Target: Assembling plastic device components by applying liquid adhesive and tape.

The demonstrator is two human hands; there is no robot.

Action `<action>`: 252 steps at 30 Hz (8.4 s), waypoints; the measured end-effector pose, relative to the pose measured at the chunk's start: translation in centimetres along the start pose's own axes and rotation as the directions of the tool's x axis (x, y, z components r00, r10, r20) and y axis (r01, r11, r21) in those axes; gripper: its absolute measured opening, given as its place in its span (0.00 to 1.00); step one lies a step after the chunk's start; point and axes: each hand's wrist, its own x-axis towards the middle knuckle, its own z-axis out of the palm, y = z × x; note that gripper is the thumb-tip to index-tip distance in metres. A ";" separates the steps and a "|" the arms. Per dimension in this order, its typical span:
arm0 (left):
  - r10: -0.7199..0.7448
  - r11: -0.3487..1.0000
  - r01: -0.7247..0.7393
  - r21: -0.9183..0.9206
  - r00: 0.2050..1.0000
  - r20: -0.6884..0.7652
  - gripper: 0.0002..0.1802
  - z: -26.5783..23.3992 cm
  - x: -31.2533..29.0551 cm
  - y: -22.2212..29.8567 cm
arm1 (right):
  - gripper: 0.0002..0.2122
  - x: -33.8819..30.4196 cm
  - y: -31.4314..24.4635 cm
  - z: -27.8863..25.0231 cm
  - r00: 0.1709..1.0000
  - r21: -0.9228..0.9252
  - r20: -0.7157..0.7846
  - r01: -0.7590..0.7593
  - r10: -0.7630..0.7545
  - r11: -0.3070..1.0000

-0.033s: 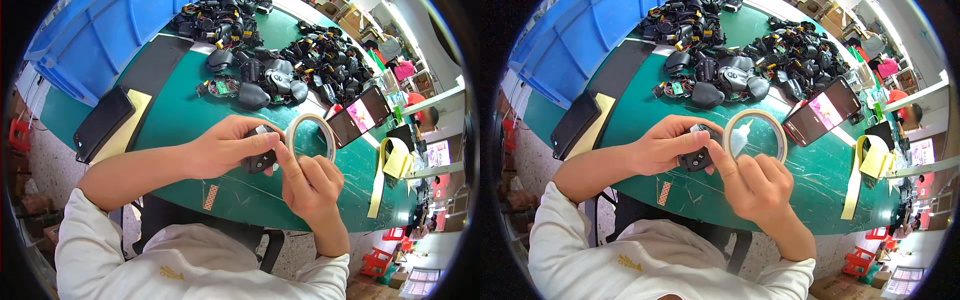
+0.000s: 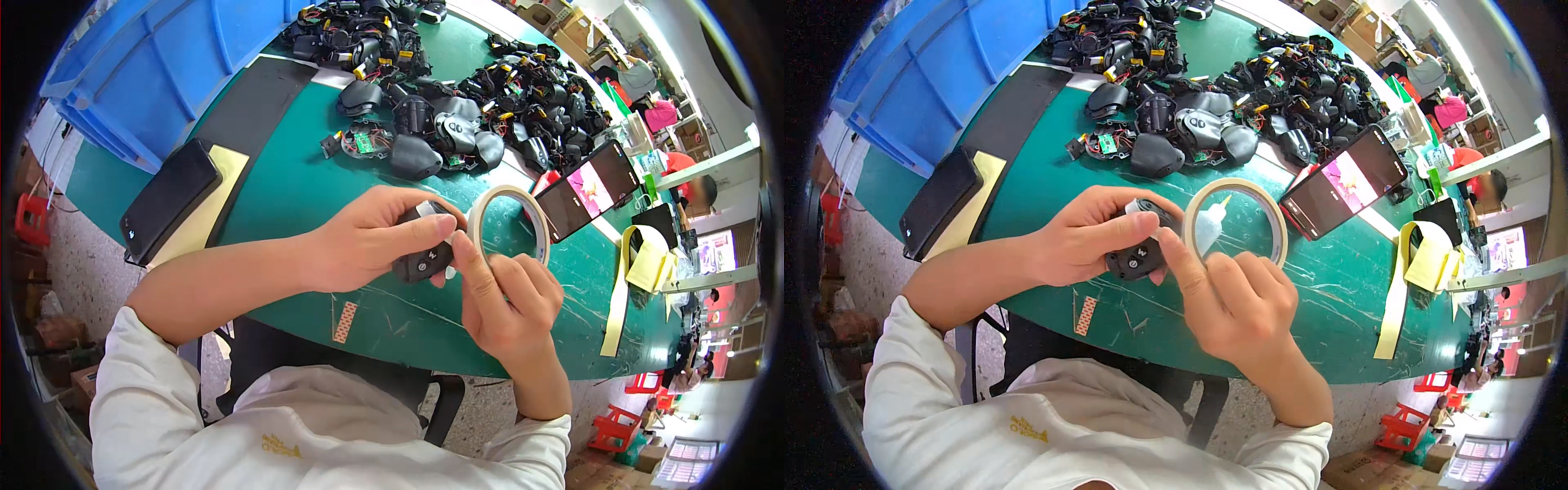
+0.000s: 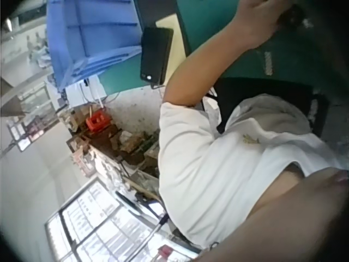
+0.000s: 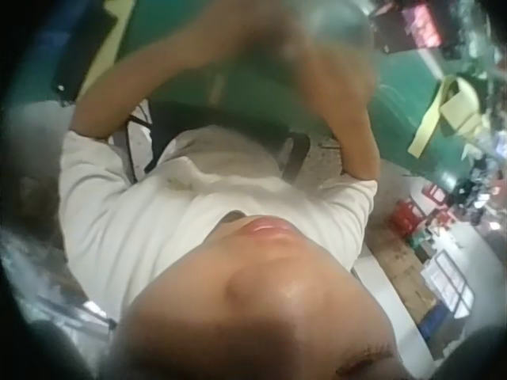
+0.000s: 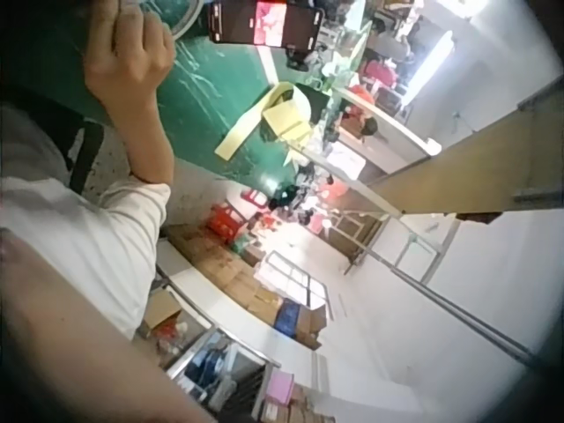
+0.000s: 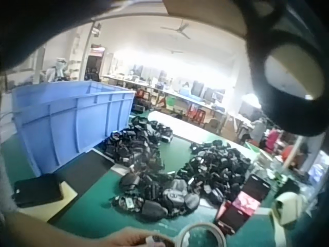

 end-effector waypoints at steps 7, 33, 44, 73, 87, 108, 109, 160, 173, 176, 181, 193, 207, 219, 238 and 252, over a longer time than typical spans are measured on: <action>0.039 0.985 -0.023 0.169 0.995 -0.091 0.14 0.6 -0.2 0.7 | 0.22 -0.2 -0.5 -0.9 0.996 0.044 0.077 -0.040 0.037 0.998; 0.153 0.988 -0.152 0.018 0.981 -0.118 0.13 -2.5 1.0 0.7 | 0.22 -0.7 0.4 0.2 1.000 -0.022 -0.010 0.007 -0.007 1.000; 0.158 0.979 -0.141 -0.148 0.982 0.106 0.17 -2.0 0.3 0.6 | 0.20 -0.1 0.5 -0.9 0.994 -0.007 -0.073 0.078 -0.078 0.997; 0.137 0.990 -0.141 -0.011 0.977 -0.165 0.18 -0.4 -0.2 1.3 | 0.19 0.4 0.2 0.5 0.998 -0.026 -0.050 0.039 -0.041 0.999; 0.008 1.000 -0.008 -0.002 1.000 0.022 0.31 0.3 0.0 0.2 | 0.14 0.4 -0.7 -0.1 0.992 0.090 -0.078 0.108 -0.101 0.990; 0.076 0.993 -0.093 -0.076 0.978 -0.194 0.17 0.7 -0.3 0.7 | 0.21 0.0 -0.1 0.3 0.994 -0.017 -0.106 0.040 -0.041 0.999; 0.085 0.994 -0.097 -0.054 0.978 -0.190 0.17 0.6 -0.3 0.7 | 0.21 0.1 -0.2 0.3 0.989 -0.031 -0.135 0.055 -0.059 0.998; 0.078 0.996 -0.077 -0.033 0.997 0.027 0.14 -0.1 -0.1 1.1 | 0.22 -0.5 0.0 0.8 0.998 0.037 -0.049 -0.034 0.035 0.999; -0.003 0.978 0.053 0.202 0.971 -0.241 0.13 0.6 -0.1 1.8 | 0.19 -1.2 0.0 1.0 0.998 0.005 -0.047 -0.040 0.040 0.999; 0.060 0.957 0.021 0.291 0.962 -0.266 0.13 0.6 0.1 1.5 | 0.20 -1.2 0.1 1.1 0.999 0.011 -0.031 -0.043 0.044 0.999; 0.204 0.893 -0.067 0.445 0.942 -0.267 0.11 0.5 0.2 0.9 | 0.18 -1.2 0.0 1.4 0.997 0.053 -0.057 -0.050 0.053 0.997; 0.111 0.992 -0.114 0.058 0.993 0.049 0.20 0.9 -0.2 0.2 | 0.16 -1.0 -1.2 0.6 0.992 0.067 -0.109 -0.056 0.063 0.996; 0.045 0.929 -0.147 0.340 0.956 0.289 0.23 2.9 -2.8 0.9 | 0.17 -1.1 -3.9 -2.1 0.943 0.114 -0.316 0.152 -0.109 0.982; 0.212 0.957 -0.221 0.185 0.975 0.070 0.11 0.9 -1.2 3.0 | 0.16 -7.5 1.1 -4.5 0.970 -0.348 0.124 -0.155 0.209 0.925; 0.597 0.137 -0.505 0.852 0.729 0.336 0.41 -0.6 0.5 -0.7 | 0.23 2.3 -1.8 0.7 0.962 0.247 0.156 -0.258 0.224 0.934; 0.468 0.255 -0.270 0.928 0.875 0.126 0.27 0.2 -0.5 -0.9 | 0.20 1.0 -0.4 3.6 0.966 0.353 -0.174 -0.120 0.190 0.928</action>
